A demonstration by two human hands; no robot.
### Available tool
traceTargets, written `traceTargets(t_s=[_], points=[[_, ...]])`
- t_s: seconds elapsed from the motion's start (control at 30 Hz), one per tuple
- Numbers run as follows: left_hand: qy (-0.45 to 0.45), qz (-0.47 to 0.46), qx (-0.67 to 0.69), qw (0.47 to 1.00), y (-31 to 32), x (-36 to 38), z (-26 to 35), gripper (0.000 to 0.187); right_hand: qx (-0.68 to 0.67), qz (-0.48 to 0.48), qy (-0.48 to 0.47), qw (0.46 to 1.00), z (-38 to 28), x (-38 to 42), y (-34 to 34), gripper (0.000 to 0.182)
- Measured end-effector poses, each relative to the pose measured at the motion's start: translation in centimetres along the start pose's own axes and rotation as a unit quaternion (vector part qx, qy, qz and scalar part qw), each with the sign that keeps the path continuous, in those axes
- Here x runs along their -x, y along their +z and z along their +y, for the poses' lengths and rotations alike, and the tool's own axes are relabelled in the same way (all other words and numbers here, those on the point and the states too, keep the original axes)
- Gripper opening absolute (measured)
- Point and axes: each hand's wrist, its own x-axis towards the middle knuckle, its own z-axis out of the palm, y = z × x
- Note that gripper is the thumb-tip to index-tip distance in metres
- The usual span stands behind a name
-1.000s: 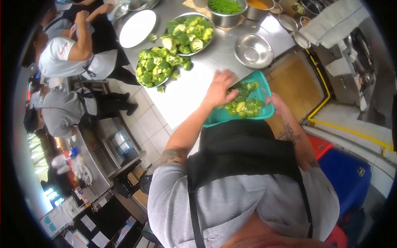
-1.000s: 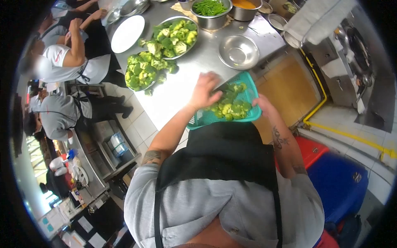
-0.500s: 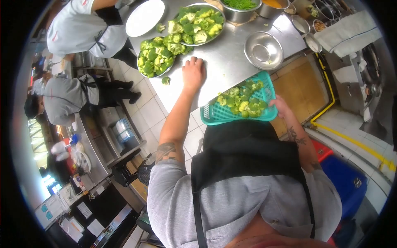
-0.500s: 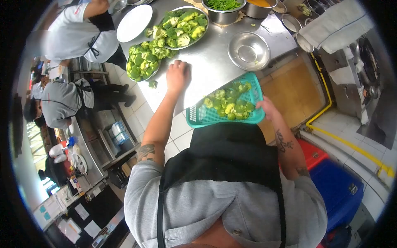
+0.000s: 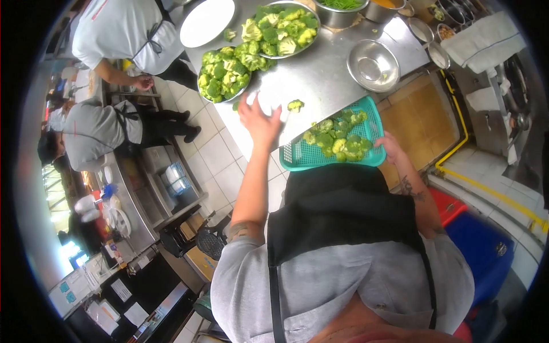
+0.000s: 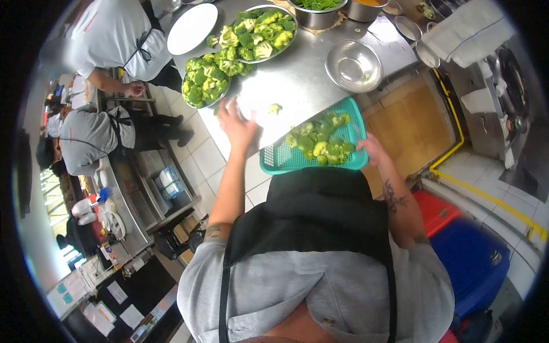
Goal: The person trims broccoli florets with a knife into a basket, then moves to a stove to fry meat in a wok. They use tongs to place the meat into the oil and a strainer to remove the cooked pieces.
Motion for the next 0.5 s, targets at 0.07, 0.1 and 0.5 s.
traceTargets(t_s=[0.07,0.1,0.5], points=[[-0.020,0.015,0.073,0.997,2.2,-0.9,-3.5,0.055,-0.008,-0.008,-0.002,1.000,0.8,-0.1,-0.2,0.075],[-0.008,-0.041,0.126,0.991,2.6,-0.8,-2.7,0.053,-0.017,-0.016,-0.001,1.000,1.5,-0.7,-0.5,0.074],[-0.396,0.098,0.431,0.805,0.0,-0.4,-7.7,0.023,-0.015,0.014,-0.004,1.000,1.5,0.7,2.4,0.073]])
